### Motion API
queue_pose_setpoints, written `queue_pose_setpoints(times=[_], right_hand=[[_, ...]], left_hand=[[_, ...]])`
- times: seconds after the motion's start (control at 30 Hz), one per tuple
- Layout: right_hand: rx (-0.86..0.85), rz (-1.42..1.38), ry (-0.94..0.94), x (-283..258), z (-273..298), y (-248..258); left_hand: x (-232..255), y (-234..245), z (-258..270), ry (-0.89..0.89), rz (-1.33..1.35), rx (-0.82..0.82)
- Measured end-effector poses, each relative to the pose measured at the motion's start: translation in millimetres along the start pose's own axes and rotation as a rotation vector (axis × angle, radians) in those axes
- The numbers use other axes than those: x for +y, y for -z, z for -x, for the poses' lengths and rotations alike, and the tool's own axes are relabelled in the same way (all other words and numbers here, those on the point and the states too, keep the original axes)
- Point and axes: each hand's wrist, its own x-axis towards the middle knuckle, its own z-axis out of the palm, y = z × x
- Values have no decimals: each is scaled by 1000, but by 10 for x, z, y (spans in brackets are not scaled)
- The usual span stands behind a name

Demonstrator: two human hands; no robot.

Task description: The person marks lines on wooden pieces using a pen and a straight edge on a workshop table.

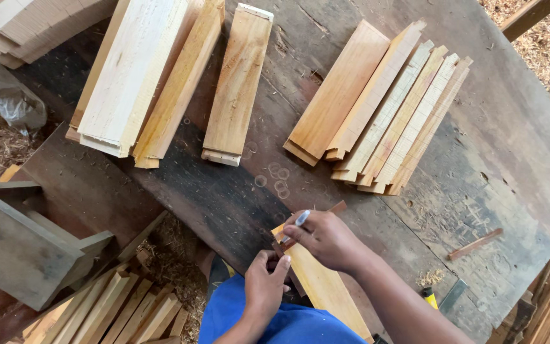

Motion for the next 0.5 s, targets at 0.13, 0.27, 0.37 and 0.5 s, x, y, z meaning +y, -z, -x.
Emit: queue_pose_setpoints(times=[0.13, 0.27, 0.37, 0.5], right_hand=[[108, 235, -160, 57, 22, 260], [453, 328, 34, 174, 426, 598], [457, 319, 38, 346, 878, 585], [281, 321, -233, 617, 1466, 215]], left_hand=[[-38, -11, -27, -12, 9, 0], [-22, 31, 32, -34, 6, -22], [37, 65, 229, -443, -159, -66], [205, -123, 417, -443, -307, -304]])
